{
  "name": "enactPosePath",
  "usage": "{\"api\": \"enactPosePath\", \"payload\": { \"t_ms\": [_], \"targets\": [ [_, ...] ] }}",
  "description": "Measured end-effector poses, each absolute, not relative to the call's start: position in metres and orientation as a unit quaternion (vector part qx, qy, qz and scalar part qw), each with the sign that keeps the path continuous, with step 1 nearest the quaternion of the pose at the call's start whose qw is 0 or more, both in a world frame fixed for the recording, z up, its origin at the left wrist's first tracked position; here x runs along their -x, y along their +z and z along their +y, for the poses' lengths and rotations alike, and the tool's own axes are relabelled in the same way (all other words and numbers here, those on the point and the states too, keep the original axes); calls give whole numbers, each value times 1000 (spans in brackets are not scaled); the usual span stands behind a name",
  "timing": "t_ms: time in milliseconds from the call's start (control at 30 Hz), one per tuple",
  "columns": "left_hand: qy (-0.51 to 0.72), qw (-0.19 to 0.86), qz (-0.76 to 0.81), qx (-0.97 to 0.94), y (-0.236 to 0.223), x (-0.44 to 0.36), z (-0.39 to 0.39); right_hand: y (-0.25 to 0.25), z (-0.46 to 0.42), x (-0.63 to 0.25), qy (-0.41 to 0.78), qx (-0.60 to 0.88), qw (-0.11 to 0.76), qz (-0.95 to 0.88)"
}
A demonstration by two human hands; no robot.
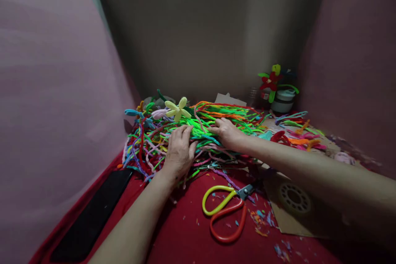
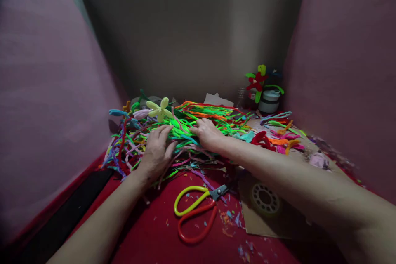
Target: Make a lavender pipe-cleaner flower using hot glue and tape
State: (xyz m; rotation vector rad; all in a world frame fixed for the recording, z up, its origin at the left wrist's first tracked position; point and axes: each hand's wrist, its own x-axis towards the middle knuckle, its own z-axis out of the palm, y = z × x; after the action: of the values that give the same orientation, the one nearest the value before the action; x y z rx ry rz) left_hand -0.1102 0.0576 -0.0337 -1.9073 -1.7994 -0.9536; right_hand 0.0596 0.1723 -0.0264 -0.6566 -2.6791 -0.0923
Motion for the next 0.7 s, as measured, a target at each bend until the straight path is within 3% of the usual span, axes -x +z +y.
{"api": "enactPosePath", "payload": {
  "t_ms": [233,433,700],
  "targets": [
    [-416,201,-706,537,-8,145,86,-27,177,-58,-4,234,183,-955],
    [-220,243,-770,548,24,151,136,-24,179,-57,7,228,171,-958],
    [-234,227,-771,547,91,211,207,-22,171,-66,-13,192,130,-973]
  ]
}}
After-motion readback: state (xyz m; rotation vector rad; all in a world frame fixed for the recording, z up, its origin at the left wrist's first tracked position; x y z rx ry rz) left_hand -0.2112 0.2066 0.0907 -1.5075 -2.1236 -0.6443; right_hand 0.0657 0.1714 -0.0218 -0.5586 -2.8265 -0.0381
